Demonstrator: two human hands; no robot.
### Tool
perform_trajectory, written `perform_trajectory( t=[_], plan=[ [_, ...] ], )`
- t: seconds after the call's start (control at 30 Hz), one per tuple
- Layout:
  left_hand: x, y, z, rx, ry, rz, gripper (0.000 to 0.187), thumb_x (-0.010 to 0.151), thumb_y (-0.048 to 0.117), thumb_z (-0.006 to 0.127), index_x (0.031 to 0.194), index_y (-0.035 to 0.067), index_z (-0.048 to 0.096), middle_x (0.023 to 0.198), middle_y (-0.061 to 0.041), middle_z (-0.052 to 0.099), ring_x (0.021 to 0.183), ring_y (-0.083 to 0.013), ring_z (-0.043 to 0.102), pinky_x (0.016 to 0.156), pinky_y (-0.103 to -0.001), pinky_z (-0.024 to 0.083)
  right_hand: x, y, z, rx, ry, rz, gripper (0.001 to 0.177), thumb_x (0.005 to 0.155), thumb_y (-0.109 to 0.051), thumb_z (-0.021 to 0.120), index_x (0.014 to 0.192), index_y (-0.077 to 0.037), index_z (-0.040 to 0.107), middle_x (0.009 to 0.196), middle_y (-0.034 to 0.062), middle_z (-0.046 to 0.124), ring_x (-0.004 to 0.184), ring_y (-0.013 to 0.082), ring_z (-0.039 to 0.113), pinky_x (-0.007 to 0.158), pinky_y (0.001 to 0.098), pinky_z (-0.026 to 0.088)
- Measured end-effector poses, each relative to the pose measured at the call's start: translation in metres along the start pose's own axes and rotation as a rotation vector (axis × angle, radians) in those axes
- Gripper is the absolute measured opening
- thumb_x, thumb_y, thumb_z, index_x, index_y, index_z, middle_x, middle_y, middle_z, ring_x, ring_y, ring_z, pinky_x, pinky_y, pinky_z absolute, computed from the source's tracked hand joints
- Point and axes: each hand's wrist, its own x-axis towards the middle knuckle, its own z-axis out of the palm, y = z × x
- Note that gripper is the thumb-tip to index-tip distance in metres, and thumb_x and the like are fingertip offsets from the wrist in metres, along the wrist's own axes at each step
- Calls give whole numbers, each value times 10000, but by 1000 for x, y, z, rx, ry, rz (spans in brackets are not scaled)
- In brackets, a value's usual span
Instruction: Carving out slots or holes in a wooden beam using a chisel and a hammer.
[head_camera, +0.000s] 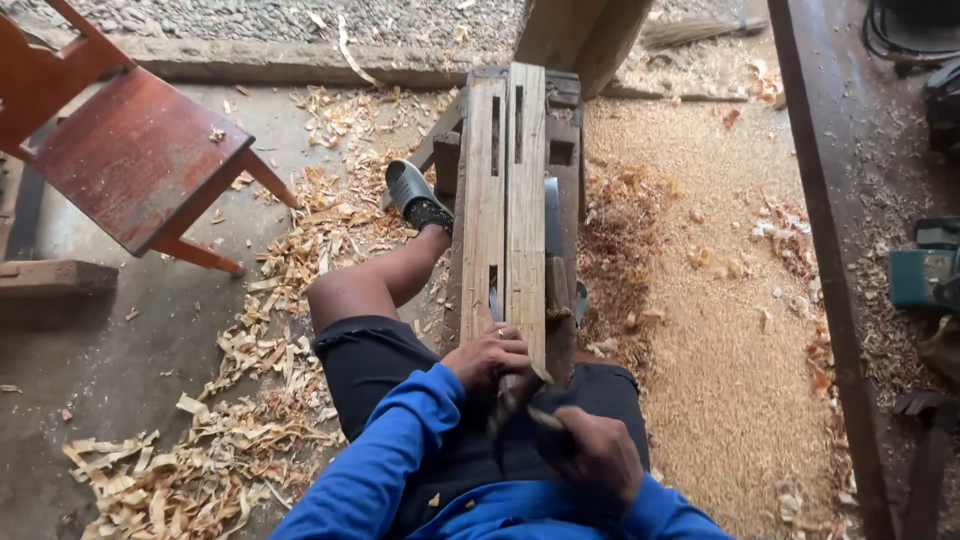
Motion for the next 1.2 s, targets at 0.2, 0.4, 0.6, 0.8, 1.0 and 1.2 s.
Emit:
perform_trajectory(
  t=[0.2, 0.4, 0.6, 0.8, 1.0, 1.2],
  plan=[
    [-2, 2, 0, 10, -45, -11, 286, 727, 154, 752, 1004, 152, 678, 1004, -30, 626, 1046, -294, 561, 997, -428, 421, -15, 19, 7, 67, 255, -814, 406, 854, -375, 848, 962, -90, 580, 821, 108, 651, 694, 283, 664, 577, 383, 495],
    [17, 4, -19, 162, -1, -96, 373, 659, 123, 781, 1024, 174, 725, 1150, -89, 645, 1135, -333, 582, 1016, -450, 408, 14, 0, 4, -108, 58, 80, 368, 786, -347, 795, 998, -78, 659, 846, 173, 704, 747, 391, 704, 610, 477, 545],
    [57, -88, -64, 25, 340, -313, 414, 925, 280, 789, 1278, 103, 665, 1315, -159, 662, 1220, -340, 631, 1053, -429, 498, 35, -62, -53, 106, 374, 44, 284, 913, -301, 724, 1065, -82, 627, 810, 141, 667, 676, 353, 689, 554, 408, 540],
    [39, -16, -54, -76, -129, -366, 151, 858, 143, 719, 1007, 140, 699, 1023, -82, 756, 1031, -271, 748, 903, -383, 587, 7, -36, -39, 178, 326, 286, 225, 876, -276, 774, 897, -111, 623, 574, 98, 554, 460, 271, 551, 472, 377, 458],
    [-1, 25, -19, 172, 28, -169, 261, 747, 117, 706, 998, 139, 641, 1152, -57, 707, 1263, -328, 604, 1014, -410, 515, -9, -39, -28, 215, 186, 155, 281, 859, -284, 800, 885, -80, 608, 617, 105, 587, 482, 260, 575, 465, 362, 464],
    [6, 34, -21, 189, -18, -122, 306, 705, 243, 803, 918, 115, 624, 1023, -85, 667, 1180, -347, 590, 975, -434, 493, -13, -45, -31, 164, 195, -460, 408, 826, -354, 882, 893, -104, 567, 733, 90, 635, 592, 251, 653, 527, 356, 502]
  ],
)
